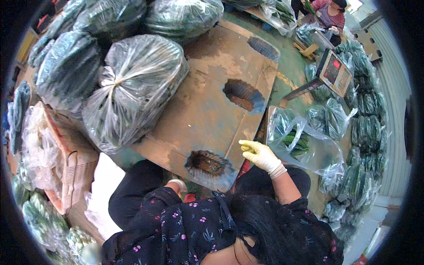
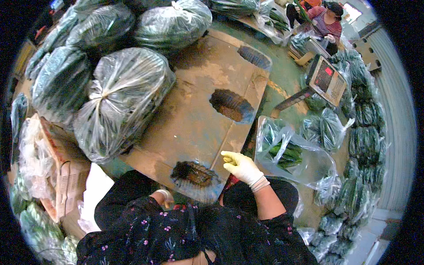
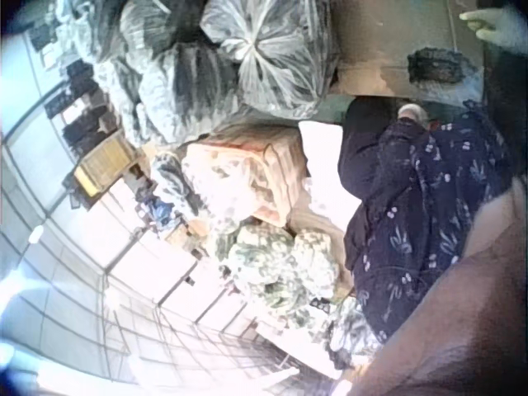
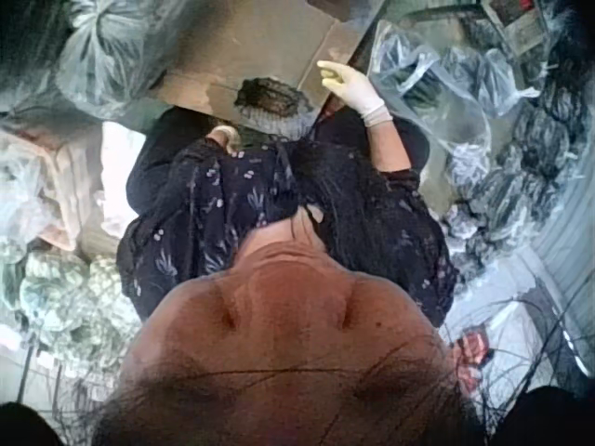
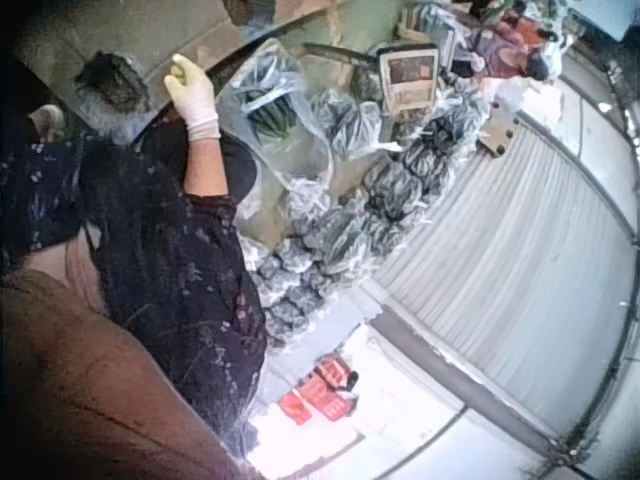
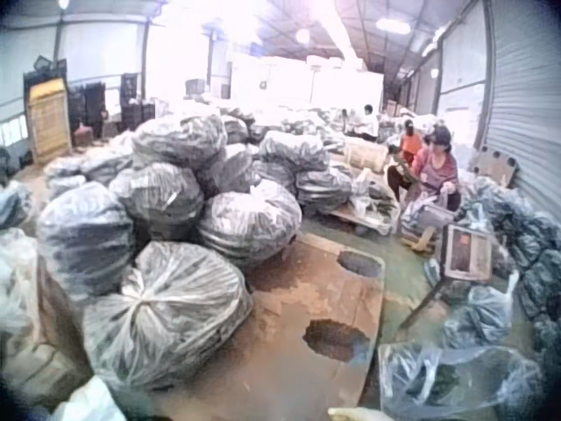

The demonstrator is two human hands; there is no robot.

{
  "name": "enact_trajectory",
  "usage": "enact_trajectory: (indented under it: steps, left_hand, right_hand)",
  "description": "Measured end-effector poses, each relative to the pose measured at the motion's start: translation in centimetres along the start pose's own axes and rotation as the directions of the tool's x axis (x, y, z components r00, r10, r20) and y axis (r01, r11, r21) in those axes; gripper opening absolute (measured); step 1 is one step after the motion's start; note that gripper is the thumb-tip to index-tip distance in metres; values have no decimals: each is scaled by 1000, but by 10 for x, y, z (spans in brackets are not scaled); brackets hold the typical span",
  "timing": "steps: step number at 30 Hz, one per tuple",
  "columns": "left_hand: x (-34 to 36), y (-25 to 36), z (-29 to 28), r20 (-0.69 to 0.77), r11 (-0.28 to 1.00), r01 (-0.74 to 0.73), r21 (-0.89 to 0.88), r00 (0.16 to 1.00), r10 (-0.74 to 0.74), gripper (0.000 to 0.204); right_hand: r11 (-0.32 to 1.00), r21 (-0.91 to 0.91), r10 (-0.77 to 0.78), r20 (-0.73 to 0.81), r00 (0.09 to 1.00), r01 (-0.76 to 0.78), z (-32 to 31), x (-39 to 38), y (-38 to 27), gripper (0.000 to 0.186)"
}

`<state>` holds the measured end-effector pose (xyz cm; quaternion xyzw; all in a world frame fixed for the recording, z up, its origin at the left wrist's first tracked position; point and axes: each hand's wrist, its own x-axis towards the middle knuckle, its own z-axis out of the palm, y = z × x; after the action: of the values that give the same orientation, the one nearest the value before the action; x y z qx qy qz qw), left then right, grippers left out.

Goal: The person sorts cucumbers from a large bag, places them into smaller plastic bags, weighs them on a scale, and ties the bags closed while using a knife to trim the stems.

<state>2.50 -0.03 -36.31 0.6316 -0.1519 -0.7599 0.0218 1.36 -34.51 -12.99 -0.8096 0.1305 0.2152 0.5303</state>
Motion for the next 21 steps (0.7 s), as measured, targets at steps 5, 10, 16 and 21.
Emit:
enact_trajectory:
  steps: [5, 10, 16, 21]
  left_hand:
    - [-54, 20, -21, 656, 896, 216, -388, 748, 103, 22]
    - [-196, 62, 9, 42, 945, -43, -325, 997, 60, 33]
    - [-308, 61, 22, -284, 705, -539, -461, 842, 459, 25]
    - [-315, 83, 46, -752, 435, -887, -152, 390, 532, 27]
  right_hand:
    - [977, -147, -160, -15, 987, 156, 10, 0, 3, 44]
    - [945, -259, -195, 51, 980, 201, 24, -1, 2, 40]
    - [964, 91, -261, 149, 954, 250, 32, -33, -19, 29]
    - [936, 315, -294, 452, 842, 157, 56, -59, -74, 39]
